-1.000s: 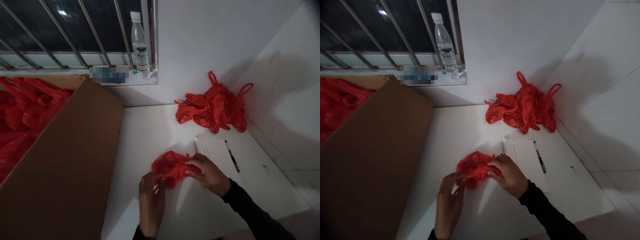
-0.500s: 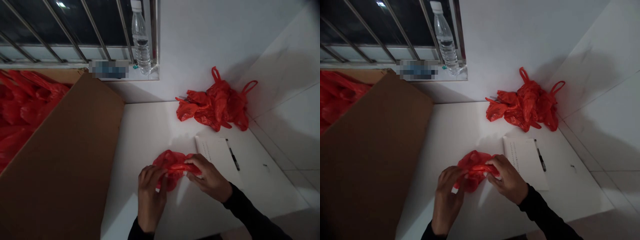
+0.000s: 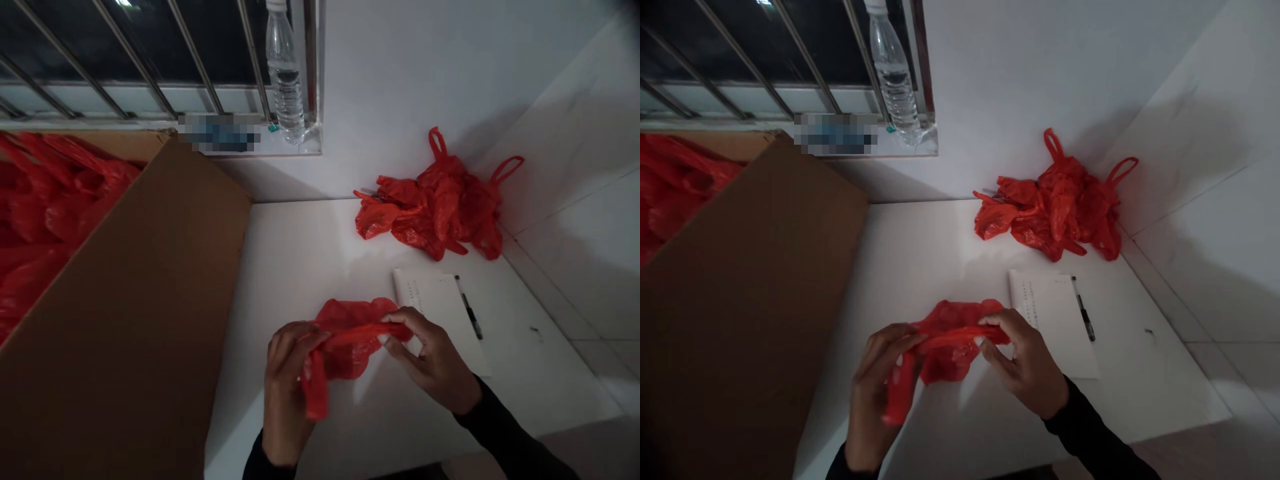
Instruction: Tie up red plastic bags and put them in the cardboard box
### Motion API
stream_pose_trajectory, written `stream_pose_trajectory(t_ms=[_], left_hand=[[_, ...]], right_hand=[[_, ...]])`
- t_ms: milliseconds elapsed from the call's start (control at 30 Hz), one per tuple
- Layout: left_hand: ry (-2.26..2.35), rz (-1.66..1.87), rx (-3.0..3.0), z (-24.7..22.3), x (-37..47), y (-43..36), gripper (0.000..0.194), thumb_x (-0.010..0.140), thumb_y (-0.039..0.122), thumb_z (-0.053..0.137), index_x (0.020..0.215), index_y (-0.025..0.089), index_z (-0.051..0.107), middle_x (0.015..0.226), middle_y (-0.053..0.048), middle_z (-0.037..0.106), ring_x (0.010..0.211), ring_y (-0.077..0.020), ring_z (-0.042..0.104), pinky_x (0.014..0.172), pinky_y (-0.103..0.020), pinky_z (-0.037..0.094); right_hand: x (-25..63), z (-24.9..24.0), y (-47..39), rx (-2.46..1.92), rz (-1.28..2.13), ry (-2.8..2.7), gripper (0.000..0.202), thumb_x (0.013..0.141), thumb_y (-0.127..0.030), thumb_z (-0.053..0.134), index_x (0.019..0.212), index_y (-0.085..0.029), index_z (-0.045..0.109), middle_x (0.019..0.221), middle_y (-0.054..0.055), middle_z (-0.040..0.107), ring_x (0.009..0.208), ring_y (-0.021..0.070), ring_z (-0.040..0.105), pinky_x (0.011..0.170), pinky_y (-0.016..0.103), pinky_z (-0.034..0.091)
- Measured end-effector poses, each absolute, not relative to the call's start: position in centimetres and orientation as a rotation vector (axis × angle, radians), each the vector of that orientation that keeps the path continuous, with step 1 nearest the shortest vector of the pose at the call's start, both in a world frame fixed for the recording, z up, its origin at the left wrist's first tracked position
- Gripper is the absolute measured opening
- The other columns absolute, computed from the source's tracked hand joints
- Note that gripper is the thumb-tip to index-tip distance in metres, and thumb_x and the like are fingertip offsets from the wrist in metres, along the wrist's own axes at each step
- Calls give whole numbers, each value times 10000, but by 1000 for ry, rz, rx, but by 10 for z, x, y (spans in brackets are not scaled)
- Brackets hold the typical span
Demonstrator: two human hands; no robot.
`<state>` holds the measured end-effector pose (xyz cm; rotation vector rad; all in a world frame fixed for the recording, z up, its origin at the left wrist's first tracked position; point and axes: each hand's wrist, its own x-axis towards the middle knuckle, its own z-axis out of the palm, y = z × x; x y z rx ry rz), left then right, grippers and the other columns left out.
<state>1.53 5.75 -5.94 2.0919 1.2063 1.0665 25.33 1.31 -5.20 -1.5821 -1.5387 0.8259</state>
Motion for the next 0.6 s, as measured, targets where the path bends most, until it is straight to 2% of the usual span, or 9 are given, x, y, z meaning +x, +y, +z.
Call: stream_pose_trajectory(t_ms=[167, 300, 400, 467, 533, 600], left_hand=[[1504, 1104, 1863, -55, 1, 57, 228, 1012, 293, 554, 1154, 332, 728, 1192, -29, 594, 1144, -181, 587, 963, -310, 483], [1717, 1041, 1698, -43, -4, 53, 316, 1017, 454, 503, 1223, 329, 708, 934, -24, 613, 816, -160, 609, 764, -291, 516], [1726, 969, 1454, -30, -1, 52, 400, 992, 546, 498, 1212, 285, 706, 798, -11, 632, 676, -152, 583, 672, -264, 540], [1700, 995, 1367, -23, 2, 51, 405, 952, 559, 561, 1180, 260, 712, 845, -20, 669, 707, -158, 612, 668, -252, 552], [1667, 1041, 1327, -18, 5, 50, 372, 916, 529, 624, 1138, 245, 712, 968, -37, 706, 832, -183, 664, 754, -267, 563], [1656, 1071, 1296, -12, 7, 49, 329, 882, 497, 671, 1087, 244, 715, 1082, -43, 711, 976, -215, 679, 854, -286, 548]], right_hand=[[258, -56, 11, -1627, 765, -1239, 133, 988, -355, 542, 1084, -264, 533, 991, 32, 662, 919, 200, 645, 820, 315, 525], [258, -57, 6, -1436, 811, -1157, 56, 968, -271, 537, 1012, -270, 503, 1214, 73, 625, 1195, 236, 588, 988, 383, 503], [258, -53, 0, -1339, 880, -1235, 95, 987, -341, 546, 1016, -280, 480, 1188, 89, 605, 1204, 266, 574, 1001, 438, 496], [259, -46, -4, -1321, 908, -1345, 164, 990, -429, 544, 1063, -291, 494, 1136, 88, 603, 1186, 282, 572, 1008, 462, 487], [259, -37, -5, -1309, 916, -1508, 258, 996, -519, 503, 1137, -306, 538, 1094, 80, 613, 1190, 292, 560, 1047, 485, 454], [257, -30, -3, -1299, 911, -1690, 326, 1031, -532, 396, 1193, -322, 587, 1015, 61, 643, 1154, 281, 580, 1079, 494, 420]])
